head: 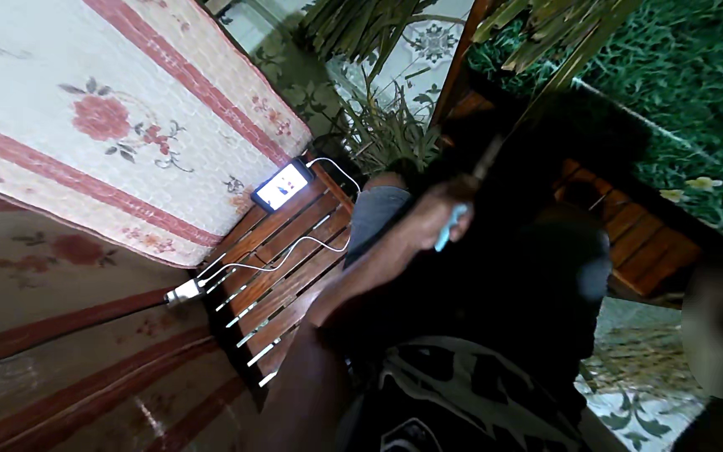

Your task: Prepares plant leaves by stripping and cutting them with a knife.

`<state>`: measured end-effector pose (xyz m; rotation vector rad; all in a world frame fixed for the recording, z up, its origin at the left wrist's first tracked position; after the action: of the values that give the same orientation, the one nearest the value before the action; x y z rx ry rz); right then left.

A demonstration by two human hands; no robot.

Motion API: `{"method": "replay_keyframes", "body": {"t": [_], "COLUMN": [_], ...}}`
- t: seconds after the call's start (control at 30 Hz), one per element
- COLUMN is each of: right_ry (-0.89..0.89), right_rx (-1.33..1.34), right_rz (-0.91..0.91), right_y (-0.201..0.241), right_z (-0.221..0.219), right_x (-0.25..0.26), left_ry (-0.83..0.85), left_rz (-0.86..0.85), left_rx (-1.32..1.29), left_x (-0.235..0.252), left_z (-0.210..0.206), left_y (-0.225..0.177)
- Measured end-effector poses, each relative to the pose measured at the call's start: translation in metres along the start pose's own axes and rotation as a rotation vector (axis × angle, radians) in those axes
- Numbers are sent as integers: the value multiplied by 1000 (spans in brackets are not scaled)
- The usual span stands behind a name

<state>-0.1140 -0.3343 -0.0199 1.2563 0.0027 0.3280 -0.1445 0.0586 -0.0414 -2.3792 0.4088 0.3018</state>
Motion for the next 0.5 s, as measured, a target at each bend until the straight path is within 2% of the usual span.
{"method": "replay_keyframes", "body": {"t": [0.1, 0.17, 0.23, 0.3, 0.4, 0.5], "right_ry": [2, -8, -51, -41, -37, 59], "right_rx": [-111, -139, -239, -267, -95, 64], "right_rz": [-14, 8, -34, -64, -131, -396], "right_y": [29, 47, 65, 62, 45, 35], "right_z": [-51, -88, -125, -153, -185, -210], "right_x": [24, 31, 29, 21, 3, -18], "left_ry": [217, 252, 181, 76, 38, 71], "left_rz": [120, 147, 110, 72, 53, 59], "left_rx": [237, 299, 177, -19, -227, -303], "left_x": [-22, -32, -32, -28, -20, -15], "left_z": [-33, -43, -38, -27, -10, 5], "left_y": [45, 58, 67, 70, 73, 74]}}
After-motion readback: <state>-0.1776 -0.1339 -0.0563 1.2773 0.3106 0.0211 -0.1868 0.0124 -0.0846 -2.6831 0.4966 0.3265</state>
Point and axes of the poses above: each hand's wrist, its own x-axis towards the middle knuckle, its own z-axis out of the back of the hand, y = z × x, the point moved 5 cm from there along x, towards the middle knuckle, and after that the axes turned 14 degrees about -x, right-handed, at the moved point
